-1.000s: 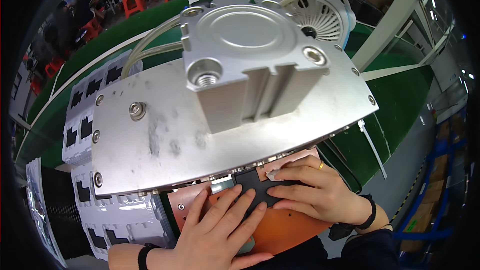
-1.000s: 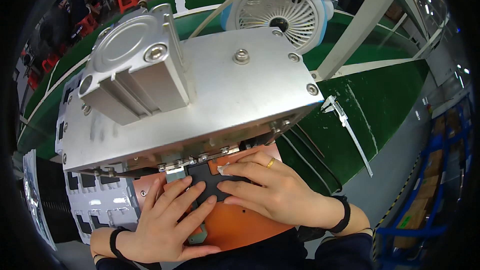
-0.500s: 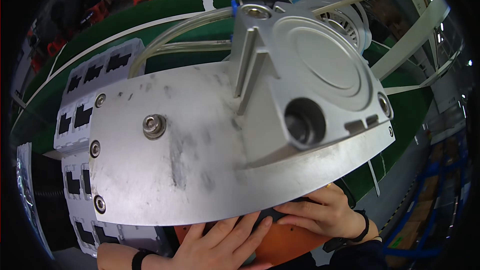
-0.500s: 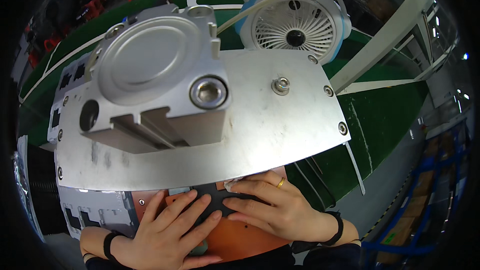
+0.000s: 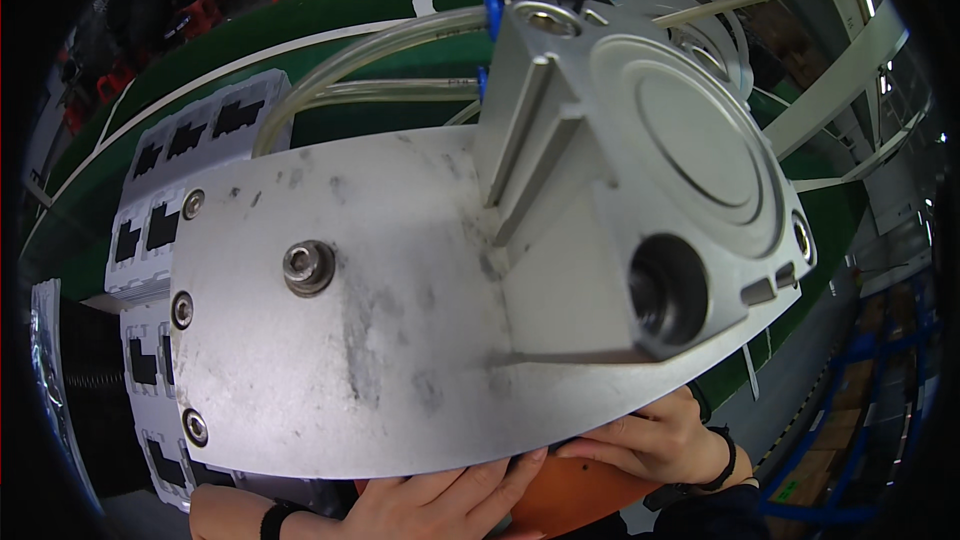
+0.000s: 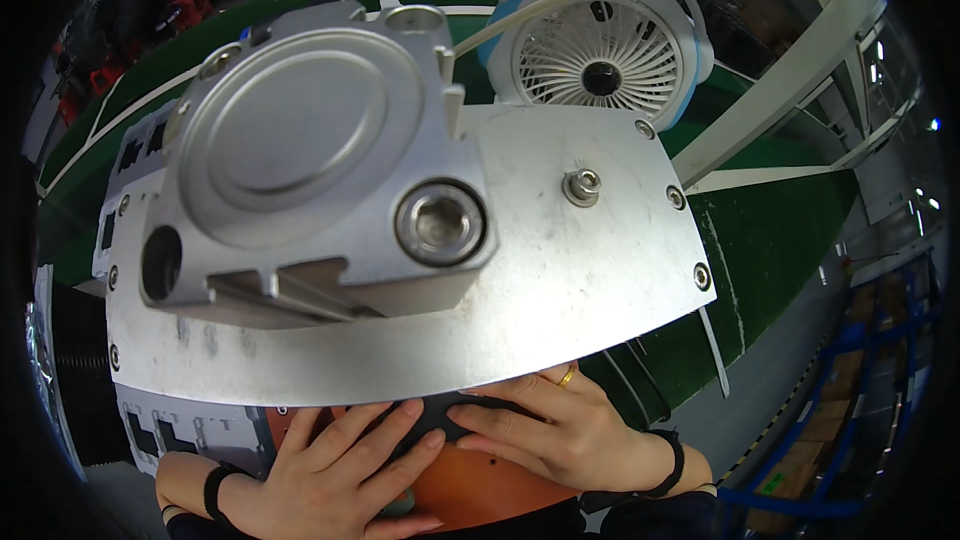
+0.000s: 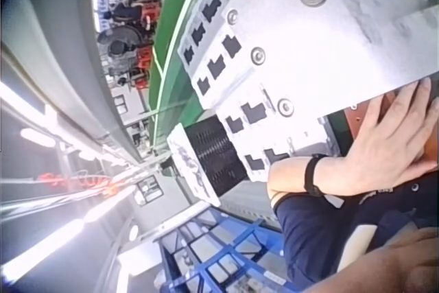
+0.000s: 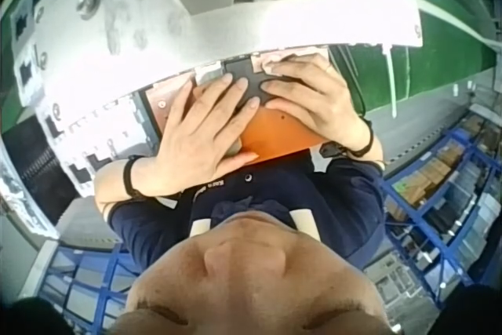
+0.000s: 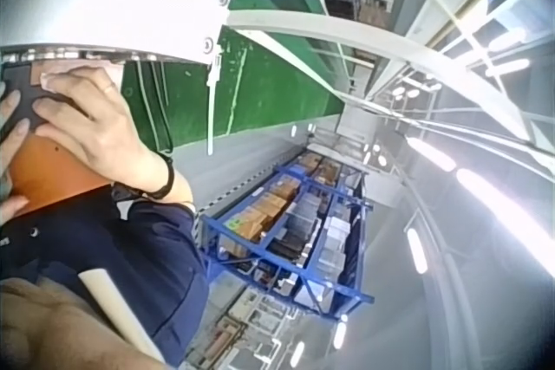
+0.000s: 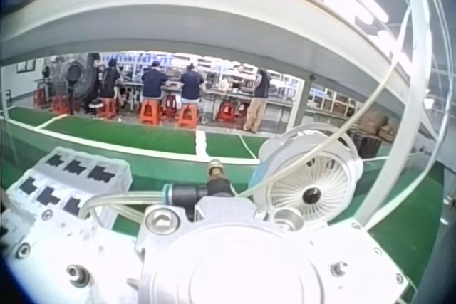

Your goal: Placing small black electronic components into a pressing machine and measuring them with a digital caliper.

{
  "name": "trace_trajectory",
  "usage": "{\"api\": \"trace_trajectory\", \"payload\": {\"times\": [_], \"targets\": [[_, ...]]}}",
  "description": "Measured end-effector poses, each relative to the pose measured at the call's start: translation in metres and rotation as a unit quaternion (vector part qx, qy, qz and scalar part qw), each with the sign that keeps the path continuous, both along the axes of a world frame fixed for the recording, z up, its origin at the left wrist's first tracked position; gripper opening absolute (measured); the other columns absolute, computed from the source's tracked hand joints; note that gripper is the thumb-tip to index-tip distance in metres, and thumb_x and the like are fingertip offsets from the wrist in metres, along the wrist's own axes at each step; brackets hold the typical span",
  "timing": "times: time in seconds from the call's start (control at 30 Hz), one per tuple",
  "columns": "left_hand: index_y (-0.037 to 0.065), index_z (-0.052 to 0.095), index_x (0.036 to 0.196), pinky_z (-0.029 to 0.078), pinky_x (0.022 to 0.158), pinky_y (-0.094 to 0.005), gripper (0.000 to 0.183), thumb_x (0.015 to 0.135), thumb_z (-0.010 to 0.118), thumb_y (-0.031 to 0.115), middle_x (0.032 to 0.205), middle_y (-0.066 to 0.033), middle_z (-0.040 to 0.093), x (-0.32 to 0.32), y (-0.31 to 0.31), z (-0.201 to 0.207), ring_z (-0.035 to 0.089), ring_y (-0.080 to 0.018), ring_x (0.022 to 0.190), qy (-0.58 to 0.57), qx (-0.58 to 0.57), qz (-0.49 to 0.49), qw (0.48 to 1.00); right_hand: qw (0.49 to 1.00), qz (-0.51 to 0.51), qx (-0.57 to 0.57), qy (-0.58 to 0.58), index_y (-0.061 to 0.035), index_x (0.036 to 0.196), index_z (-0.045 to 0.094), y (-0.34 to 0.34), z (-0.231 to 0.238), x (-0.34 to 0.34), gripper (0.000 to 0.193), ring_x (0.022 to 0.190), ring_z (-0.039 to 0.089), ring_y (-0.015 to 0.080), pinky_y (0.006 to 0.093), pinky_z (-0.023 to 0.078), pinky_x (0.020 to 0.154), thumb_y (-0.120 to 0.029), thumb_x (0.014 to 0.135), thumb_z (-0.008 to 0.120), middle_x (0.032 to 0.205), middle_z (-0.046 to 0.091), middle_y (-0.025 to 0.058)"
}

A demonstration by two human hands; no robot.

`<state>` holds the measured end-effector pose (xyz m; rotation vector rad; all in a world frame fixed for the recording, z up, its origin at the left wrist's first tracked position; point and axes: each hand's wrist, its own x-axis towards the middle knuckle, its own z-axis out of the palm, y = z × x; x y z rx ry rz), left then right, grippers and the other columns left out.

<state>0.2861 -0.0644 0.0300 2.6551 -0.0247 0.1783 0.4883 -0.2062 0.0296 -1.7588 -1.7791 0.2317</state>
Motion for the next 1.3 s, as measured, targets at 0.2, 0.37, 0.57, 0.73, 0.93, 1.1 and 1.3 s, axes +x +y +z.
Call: {"api": "trace_trajectory", "payload": {"times": [0.2, 0.37, 0.57, 0.73, 0.93, 1.1, 1.3], "targets": [[0.007, 0.05, 0.136, 0.021, 0.11, -0.0552, 0.07, 0.081, 0.063, 0.048, 0.144, -0.0171, 0.041, 0.001, 0.003, 0.009, 0.036, -0.0327, 0.135, 0.042, 0.044, -0.024, 0.998, 1.0, 0.015, 0.022, 0.0, -0.0056, 0.095, 0.07, 0.002, -0.001, 0.002, 0.03, 0.096, 0.06, 0.0238, 0.0347, 0.049, 0.082, -0.017, 0.069, 0.08, 0.11, 0.063, 0.0078], [0.012, 0.059, 0.128, 0.025, 0.108, -0.0569, 0.067, 0.08, 0.063, 0.059, 0.136, -0.0145, 0.051, 0.003, 0.001, 0.002, 0.045, -0.0314, 0.127, 0.016, 0.085, -0.009, 0.996, 0.999, 0.026, 0.024, 0.004, -0.0065, 0.093, 0.067, 0.002, -0.003, 0.004, 0.024, 0.102, 0.055, 0.0278, 0.0365, 0.048, 0.085, -0.016, 0.073, 0.077, 0.115, 0.059, 0.0074], [0.012, 0.059, 0.127, 0.025, 0.108, -0.0558, 0.063, 0.079, 0.07, 0.05, 0.135, -0.0137, 0.052, 0.0, -0.003, 0.004, 0.046, -0.033, 0.126, -0.014, 0.062, 0.012, 0.998, 0.999, 0.03, 0.018, 0.01, -0.0081, 0.09, 0.062, 0.001, -0.004, 0.002, 0.02, 0.104, 0.053, 0.0288, 0.0396, 0.044, 0.088, -0.018, 0.078, 0.074, 0.111, 0.058, 0.0077], [0.009, 0.063, 0.12, 0.033, 0.104, -0.0509, 0.054, 0.075, 0.077, 0.035, 0.131, -0.0143, 0.055, -0.007, -0.007, 0.021, 0.053, -0.0341, 0.117, -0.054, 0.052, 0.019, 0.997, 0.992, 0.019, -0.022, 0.123, -0.0082, 0.09, 0.06, -0.01, 0.009, -0.003, 0.017, 0.09, 0.058, 0.0257, 0.0351, 0.048, 0.076, -0.009, 0.078, 0.073, 0.103, 0.058, 0.0078], [-0.001, 0.063, 0.117, 0.048, 0.058, -0.0203, 0.028, 0.092, 0.057, 0.01, 0.099, -0.0113, 0.066, -0.021, -0.008, 0.044, 0.064, -0.0109, 0.08, 0.133, -0.461, 0.157, 0.863, 0.983, 0.082, 0.12, 0.114, -0.0023, 0.085, 0.065, -0.038, 0.015, -0.022, 0.011, 0.083, 0.067, 0.0245, 0.0306, 0.056, 0.069, -0.002, 0.077, 0.072, 0.09, 0.064, 0.0078], [-0.005, 0.064, 0.105, 0.049, 0.058, -0.02, 0.024, 0.093, 0.062, 0.015, 0.089, -0.0067, 0.068, -0.011, -0.028, 0.046, 0.062, -0.0107, 0.061, 0.346, -0.539, 0.011, 0.768, 0.955, 0.176, 0.229, 0.061, -0.0049, 0.091, 0.062, -0.057, 0.022, -0.057, 0.014, 0.085, 0.063, 0.0242, 0.0319, 0.054, 0.069, -0.006, 0.078, 0.066, 0.091, 0.057, 0.0073], [-0.002, 0.061, 0.105, 0.059, 0.066, -0.0299, 0.015, 0.09, 0.063, 0.0, 0.095, -0.0086, 0.066, -0.026, -0.027, 0.023, 0.068, -0.0172, 0.078, 0.196, -0.694, 0.058, 0.69, 0.969, -0.158, 0.192, -0.001, -0.008, 0.111, 0.062, -0.088, 0.004, 0.037, 0.046, 0.113, 0.054, 0.0343, 0.0405, 0.044, 0.098, -0.016, 0.069, 0.08, 0.119, 0.055, 0.0146]]}}
